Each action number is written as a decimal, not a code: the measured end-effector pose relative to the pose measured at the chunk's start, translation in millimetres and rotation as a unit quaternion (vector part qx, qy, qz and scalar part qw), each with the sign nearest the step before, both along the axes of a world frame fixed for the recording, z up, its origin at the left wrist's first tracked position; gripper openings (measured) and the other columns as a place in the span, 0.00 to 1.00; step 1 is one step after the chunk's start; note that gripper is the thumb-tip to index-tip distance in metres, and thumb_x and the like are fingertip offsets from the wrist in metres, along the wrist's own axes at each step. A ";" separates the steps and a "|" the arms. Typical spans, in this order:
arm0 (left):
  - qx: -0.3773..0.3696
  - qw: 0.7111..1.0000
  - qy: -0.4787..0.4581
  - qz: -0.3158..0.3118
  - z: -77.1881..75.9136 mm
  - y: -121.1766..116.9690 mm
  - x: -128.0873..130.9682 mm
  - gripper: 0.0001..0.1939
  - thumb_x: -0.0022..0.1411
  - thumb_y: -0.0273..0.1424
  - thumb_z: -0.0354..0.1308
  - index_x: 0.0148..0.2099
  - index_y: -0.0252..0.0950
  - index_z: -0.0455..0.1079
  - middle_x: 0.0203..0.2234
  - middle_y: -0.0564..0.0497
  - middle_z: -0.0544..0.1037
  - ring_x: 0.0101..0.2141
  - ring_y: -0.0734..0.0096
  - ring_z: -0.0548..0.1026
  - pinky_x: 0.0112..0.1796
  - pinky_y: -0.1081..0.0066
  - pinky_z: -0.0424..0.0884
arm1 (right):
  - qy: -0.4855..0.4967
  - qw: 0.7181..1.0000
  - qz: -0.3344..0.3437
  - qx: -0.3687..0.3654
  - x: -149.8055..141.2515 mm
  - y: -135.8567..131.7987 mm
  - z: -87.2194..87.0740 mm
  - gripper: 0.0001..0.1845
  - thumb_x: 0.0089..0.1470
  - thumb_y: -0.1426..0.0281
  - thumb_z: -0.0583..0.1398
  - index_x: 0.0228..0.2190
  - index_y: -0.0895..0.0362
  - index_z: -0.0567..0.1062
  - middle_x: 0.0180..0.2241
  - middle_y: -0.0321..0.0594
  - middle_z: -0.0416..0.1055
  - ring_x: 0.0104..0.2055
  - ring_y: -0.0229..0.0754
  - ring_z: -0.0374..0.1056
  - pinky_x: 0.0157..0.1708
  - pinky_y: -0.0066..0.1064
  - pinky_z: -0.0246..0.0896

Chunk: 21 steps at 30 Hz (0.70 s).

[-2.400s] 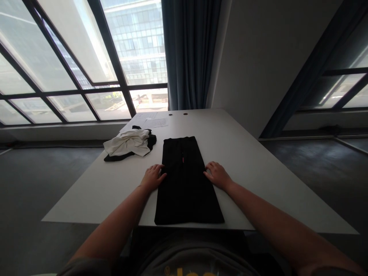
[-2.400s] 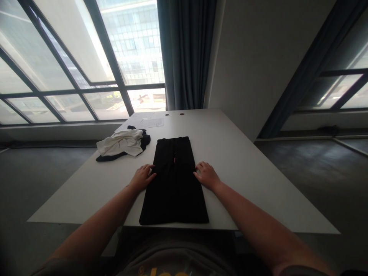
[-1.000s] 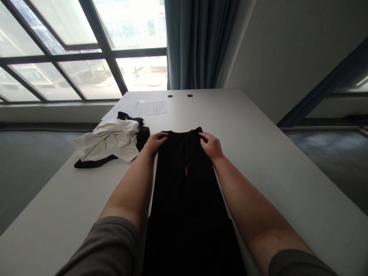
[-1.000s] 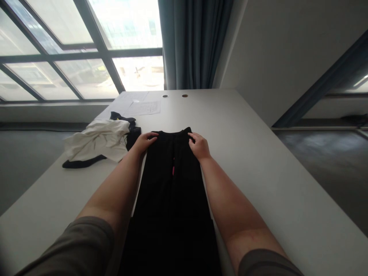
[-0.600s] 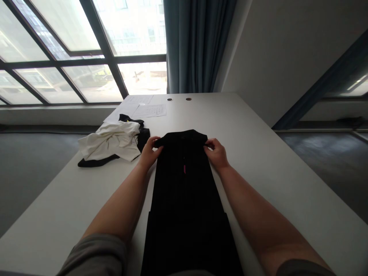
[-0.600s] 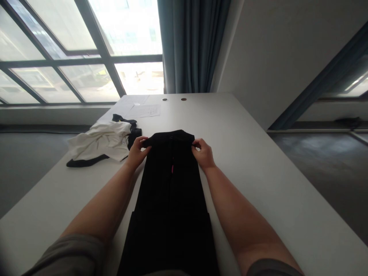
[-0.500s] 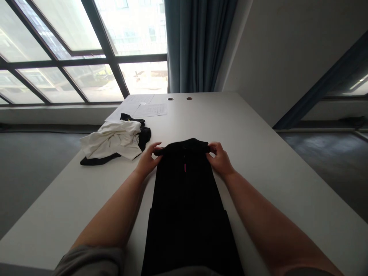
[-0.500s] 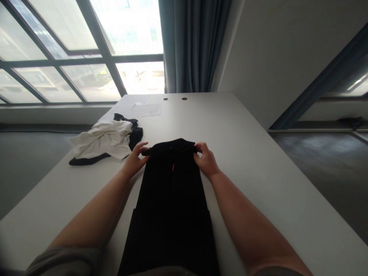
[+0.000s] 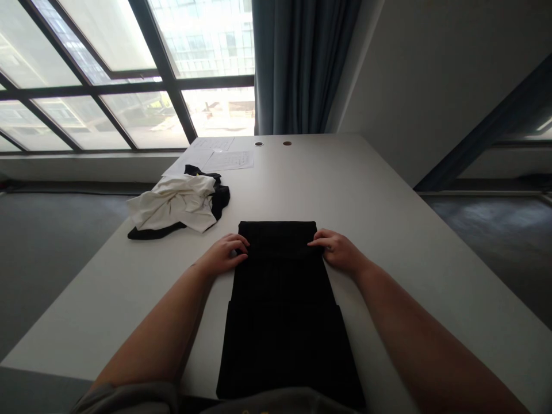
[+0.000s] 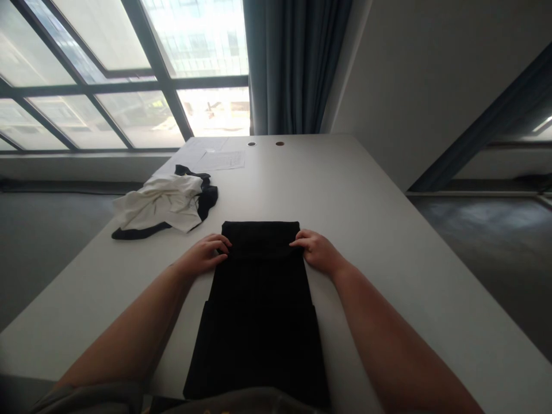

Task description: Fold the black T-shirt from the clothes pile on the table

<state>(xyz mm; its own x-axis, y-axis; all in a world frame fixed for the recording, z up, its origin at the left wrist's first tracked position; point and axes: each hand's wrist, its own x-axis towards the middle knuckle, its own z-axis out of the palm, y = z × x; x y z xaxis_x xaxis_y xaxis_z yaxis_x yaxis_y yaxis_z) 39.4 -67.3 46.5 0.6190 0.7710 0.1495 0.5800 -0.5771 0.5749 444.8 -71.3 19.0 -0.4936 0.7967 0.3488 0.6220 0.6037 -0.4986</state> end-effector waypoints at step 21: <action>0.091 0.984 0.147 -0.037 8.8 -8.8 22.7 0.16 0.73 0.43 0.52 0.40 0.43 0.78 0.39 0.48 0.78 0.42 0.61 0.76 0.50 0.60 0.67 | -0.125 0.986 0.049 -0.103 1.2 -12.7 29.6 0.05 0.57 0.65 0.63 0.32 0.52 0.79 0.30 0.36 0.77 0.30 0.41 0.70 0.34 0.31 0.60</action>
